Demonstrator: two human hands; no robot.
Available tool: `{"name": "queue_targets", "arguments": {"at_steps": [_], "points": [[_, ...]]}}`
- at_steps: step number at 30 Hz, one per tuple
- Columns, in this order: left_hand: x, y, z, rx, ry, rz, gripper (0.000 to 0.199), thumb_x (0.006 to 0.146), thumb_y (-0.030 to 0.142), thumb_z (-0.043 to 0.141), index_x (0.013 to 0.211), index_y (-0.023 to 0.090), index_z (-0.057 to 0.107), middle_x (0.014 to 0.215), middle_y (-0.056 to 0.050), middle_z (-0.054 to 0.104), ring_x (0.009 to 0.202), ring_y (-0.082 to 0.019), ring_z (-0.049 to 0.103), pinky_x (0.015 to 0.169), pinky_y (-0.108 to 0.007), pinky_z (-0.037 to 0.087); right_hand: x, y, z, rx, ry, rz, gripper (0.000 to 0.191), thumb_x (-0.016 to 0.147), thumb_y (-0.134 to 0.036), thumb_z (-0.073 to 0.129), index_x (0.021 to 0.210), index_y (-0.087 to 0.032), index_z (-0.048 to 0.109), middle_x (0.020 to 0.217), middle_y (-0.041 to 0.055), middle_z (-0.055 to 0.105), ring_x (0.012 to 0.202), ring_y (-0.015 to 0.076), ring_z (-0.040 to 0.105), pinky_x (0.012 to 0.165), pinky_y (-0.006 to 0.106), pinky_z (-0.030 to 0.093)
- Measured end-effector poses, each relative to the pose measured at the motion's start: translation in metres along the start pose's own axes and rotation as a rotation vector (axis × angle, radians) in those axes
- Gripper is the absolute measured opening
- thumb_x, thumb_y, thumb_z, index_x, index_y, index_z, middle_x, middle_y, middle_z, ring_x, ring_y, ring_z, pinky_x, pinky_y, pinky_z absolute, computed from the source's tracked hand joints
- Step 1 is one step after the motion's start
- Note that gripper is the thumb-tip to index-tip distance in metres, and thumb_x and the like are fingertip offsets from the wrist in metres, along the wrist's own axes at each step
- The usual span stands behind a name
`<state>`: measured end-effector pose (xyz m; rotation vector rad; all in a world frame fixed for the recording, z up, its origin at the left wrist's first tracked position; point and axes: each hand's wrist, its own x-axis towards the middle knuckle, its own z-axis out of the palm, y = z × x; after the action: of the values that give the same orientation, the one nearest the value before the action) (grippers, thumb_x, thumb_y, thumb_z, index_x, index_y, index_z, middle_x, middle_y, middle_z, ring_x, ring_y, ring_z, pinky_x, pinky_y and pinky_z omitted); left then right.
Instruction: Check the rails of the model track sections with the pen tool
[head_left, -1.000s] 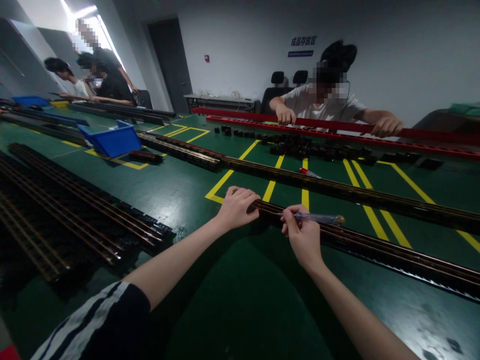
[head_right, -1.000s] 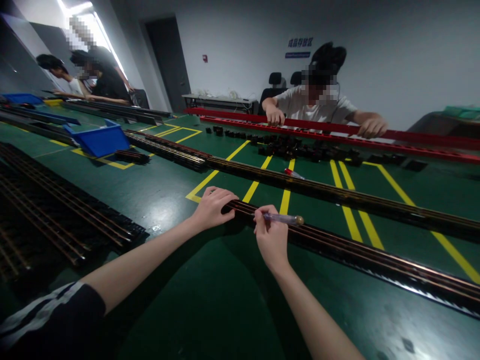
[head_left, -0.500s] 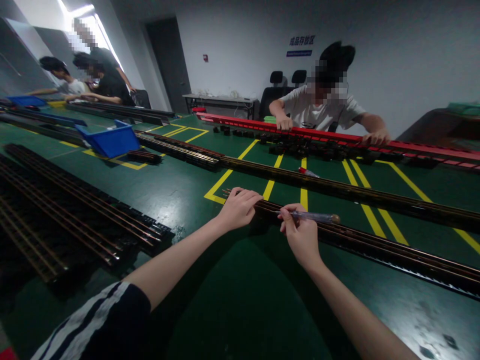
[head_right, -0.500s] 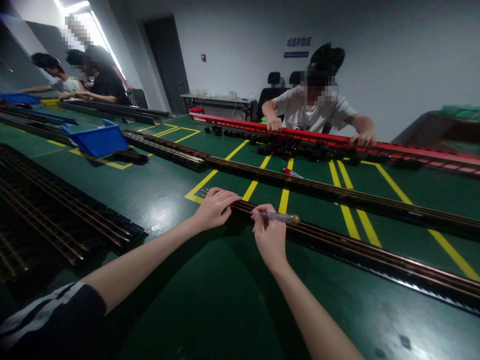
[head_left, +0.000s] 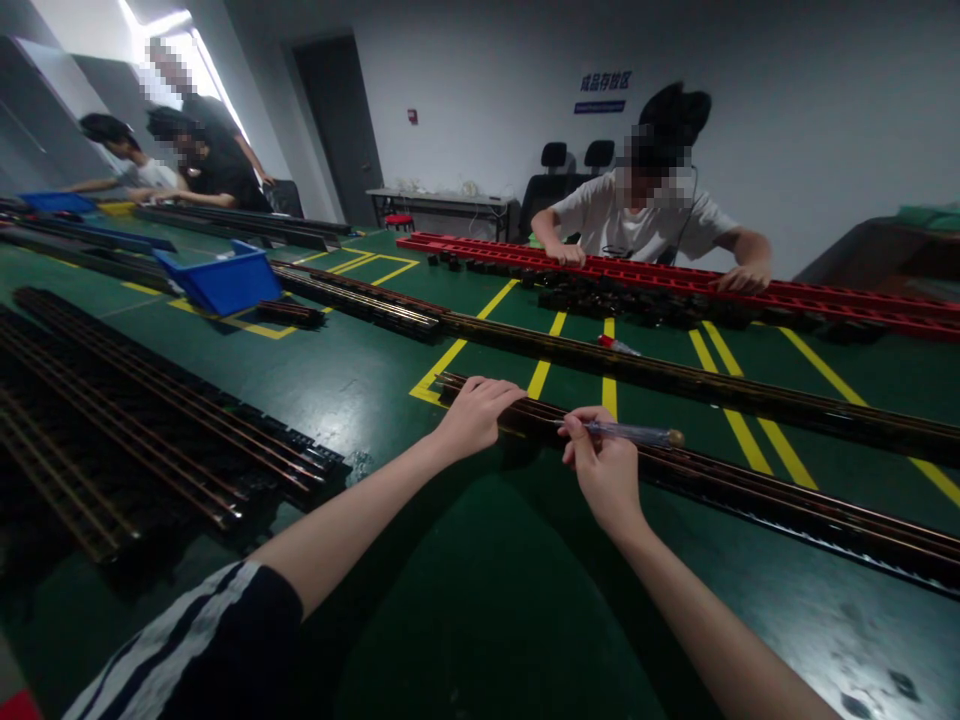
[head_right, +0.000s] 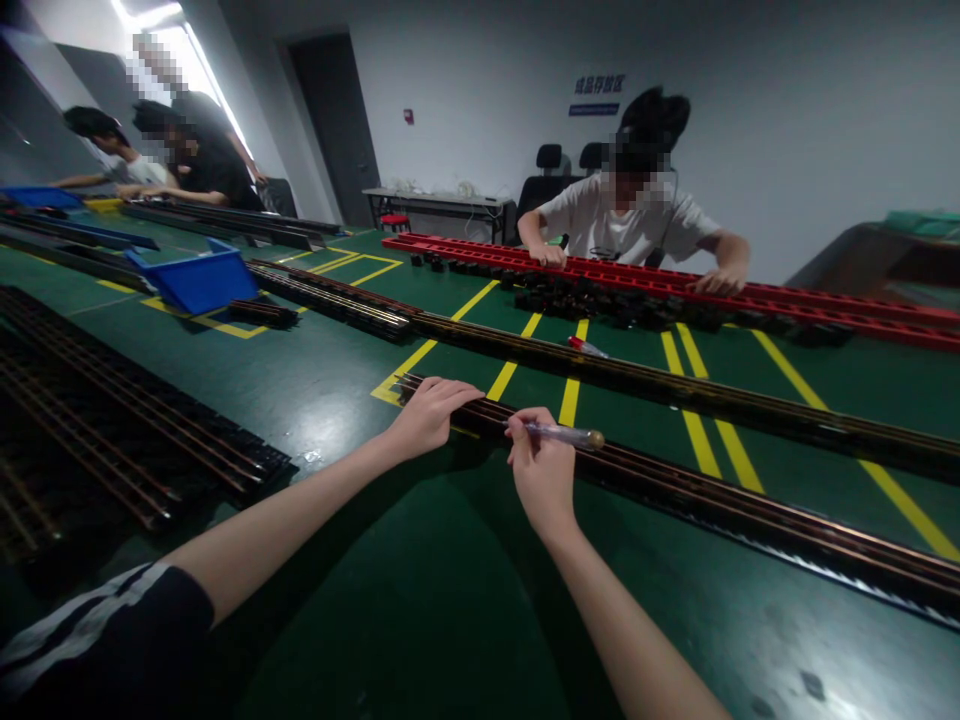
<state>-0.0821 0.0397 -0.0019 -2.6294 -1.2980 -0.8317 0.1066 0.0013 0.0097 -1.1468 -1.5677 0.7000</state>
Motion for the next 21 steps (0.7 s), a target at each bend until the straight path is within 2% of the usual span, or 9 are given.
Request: {"name": "queue_targets", "arguments": {"at_steps": [5, 16, 21], "points": [[-0.0003, -0.0016, -0.0012, -0.014, -0.018, 0.004, 0.043, 0.078, 0.003, 0.037, 0.115, 0.016, 0.053, 0.115, -0.007, 0.061, 0.108, -0.019, 0.053, 0.095, -0.04, 0.036, 0.0006, 0.0012, 0.0001, 0.018, -0.044, 0.007, 0.025, 0.085, -0.043, 0.049, 0.082, -0.018, 0.053, 0.068, 0.002, 0.061, 0.046, 0.0112, 0.053, 0.042, 0.023, 0.04], [0.002, 0.005, -0.0049, 0.054, -0.047, -0.007, 0.033, 0.083, 0.026, 0.047, 0.114, 0.016, 0.053, 0.11, -0.008, 0.06, 0.1, -0.021, 0.053, 0.093, -0.04, 0.036, 0.001, 0.001, 0.0012, 0.028, -0.023, 0.006, 0.023, 0.086, -0.04, 0.049, 0.081, -0.018, 0.051, 0.063, -0.0004, 0.058, 0.043, 0.0097, 0.05, 0.042, 0.022, 0.039], [0.0017, 0.0056, -0.0034, 0.07, -0.039, -0.007, 0.029, 0.085, 0.026, 0.046, 0.112, 0.016, 0.053, 0.11, -0.007, 0.059, 0.101, -0.021, 0.053, 0.093, -0.039, 0.035, 0.0008, 0.0007, 0.0011, 0.012, -0.027, -0.001, 0.022, 0.086, -0.039, 0.048, 0.08, -0.018, 0.052, 0.064, 0.0, 0.059, 0.044, 0.0102, 0.052, 0.042, 0.022, 0.039]]}}
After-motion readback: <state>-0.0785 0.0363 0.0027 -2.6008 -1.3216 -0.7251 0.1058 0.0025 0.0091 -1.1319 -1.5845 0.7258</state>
